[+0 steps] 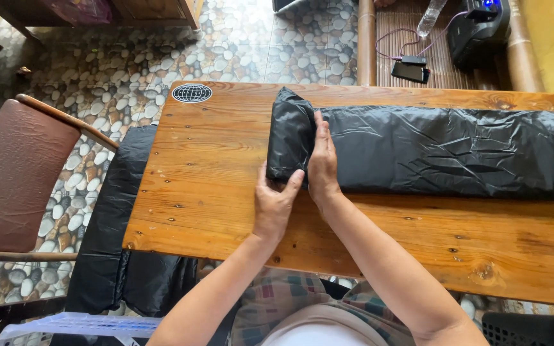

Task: The person folds a large black plastic sheet on a wooden table. They use a feather duster to smooth the sheet while folding it into a compact rectangular bundle.

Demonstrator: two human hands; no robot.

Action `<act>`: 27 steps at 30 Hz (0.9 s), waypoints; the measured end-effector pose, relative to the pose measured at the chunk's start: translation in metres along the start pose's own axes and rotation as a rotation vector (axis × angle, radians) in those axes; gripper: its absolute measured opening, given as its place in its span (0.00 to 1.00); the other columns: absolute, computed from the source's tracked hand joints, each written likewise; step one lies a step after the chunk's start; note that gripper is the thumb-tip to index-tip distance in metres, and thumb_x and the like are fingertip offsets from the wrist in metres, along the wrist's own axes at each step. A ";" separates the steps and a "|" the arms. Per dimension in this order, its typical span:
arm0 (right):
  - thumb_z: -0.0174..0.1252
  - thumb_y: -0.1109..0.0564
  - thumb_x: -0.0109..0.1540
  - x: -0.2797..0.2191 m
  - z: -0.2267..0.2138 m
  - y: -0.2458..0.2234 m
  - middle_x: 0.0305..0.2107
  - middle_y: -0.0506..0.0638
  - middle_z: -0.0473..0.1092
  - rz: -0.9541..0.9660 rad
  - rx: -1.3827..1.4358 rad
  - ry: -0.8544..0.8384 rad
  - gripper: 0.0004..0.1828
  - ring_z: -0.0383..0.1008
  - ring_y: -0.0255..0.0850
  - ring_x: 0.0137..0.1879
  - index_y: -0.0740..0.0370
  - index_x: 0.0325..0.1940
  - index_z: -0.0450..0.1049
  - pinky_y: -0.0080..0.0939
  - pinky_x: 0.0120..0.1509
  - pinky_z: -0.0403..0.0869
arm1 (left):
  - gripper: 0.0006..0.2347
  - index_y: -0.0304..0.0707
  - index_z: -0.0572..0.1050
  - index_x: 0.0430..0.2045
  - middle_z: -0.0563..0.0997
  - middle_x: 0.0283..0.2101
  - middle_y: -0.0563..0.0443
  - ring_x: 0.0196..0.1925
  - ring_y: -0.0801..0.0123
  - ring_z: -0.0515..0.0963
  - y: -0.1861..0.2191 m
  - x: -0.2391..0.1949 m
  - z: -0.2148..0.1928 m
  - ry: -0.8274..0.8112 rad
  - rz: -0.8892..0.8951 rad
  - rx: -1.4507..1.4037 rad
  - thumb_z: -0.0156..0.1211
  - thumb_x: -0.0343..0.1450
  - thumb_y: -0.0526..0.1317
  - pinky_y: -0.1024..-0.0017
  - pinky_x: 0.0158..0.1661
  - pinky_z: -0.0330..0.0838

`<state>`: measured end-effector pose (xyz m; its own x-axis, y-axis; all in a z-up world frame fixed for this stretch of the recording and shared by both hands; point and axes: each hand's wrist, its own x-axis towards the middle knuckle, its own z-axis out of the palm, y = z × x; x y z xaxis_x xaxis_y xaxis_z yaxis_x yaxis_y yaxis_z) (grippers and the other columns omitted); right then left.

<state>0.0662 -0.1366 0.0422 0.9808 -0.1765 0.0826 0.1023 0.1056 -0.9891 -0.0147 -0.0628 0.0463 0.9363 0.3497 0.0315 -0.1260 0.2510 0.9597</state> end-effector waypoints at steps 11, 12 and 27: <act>0.35 0.35 0.73 0.009 -0.009 -0.003 0.76 0.59 0.48 0.188 0.644 0.010 0.38 0.43 0.53 0.82 0.60 0.79 0.50 0.51 0.85 0.44 | 0.22 0.43 0.81 0.41 0.85 0.41 0.46 0.49 0.57 0.85 -0.036 0.028 0.007 0.052 -0.145 0.741 0.71 0.62 0.57 0.59 0.50 0.82; 0.35 0.35 0.73 0.014 -0.011 0.005 0.76 0.59 0.48 0.187 0.645 0.011 0.38 0.43 0.53 0.82 0.60 0.79 0.50 0.51 0.85 0.44 | 0.22 0.43 0.81 0.41 0.85 0.41 0.46 0.49 0.57 0.85 -0.043 0.031 0.007 0.051 -0.144 0.741 0.71 0.62 0.57 0.59 0.50 0.82; 0.58 0.49 0.63 0.031 -0.066 0.029 0.45 0.40 0.69 -0.673 -1.093 -0.228 0.24 0.72 0.40 0.53 0.44 0.65 0.73 0.46 0.53 0.70 | 0.10 0.36 0.78 0.32 0.84 0.33 0.39 0.41 0.45 0.85 -0.022 0.052 0.007 0.125 0.024 0.758 0.59 0.66 0.44 0.52 0.38 0.81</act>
<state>0.0884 -0.2034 0.0085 0.8071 0.2978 0.5098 0.5004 -0.8032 -0.3231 0.0393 -0.0563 0.0289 0.8863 0.4583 0.0665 0.1555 -0.4297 0.8895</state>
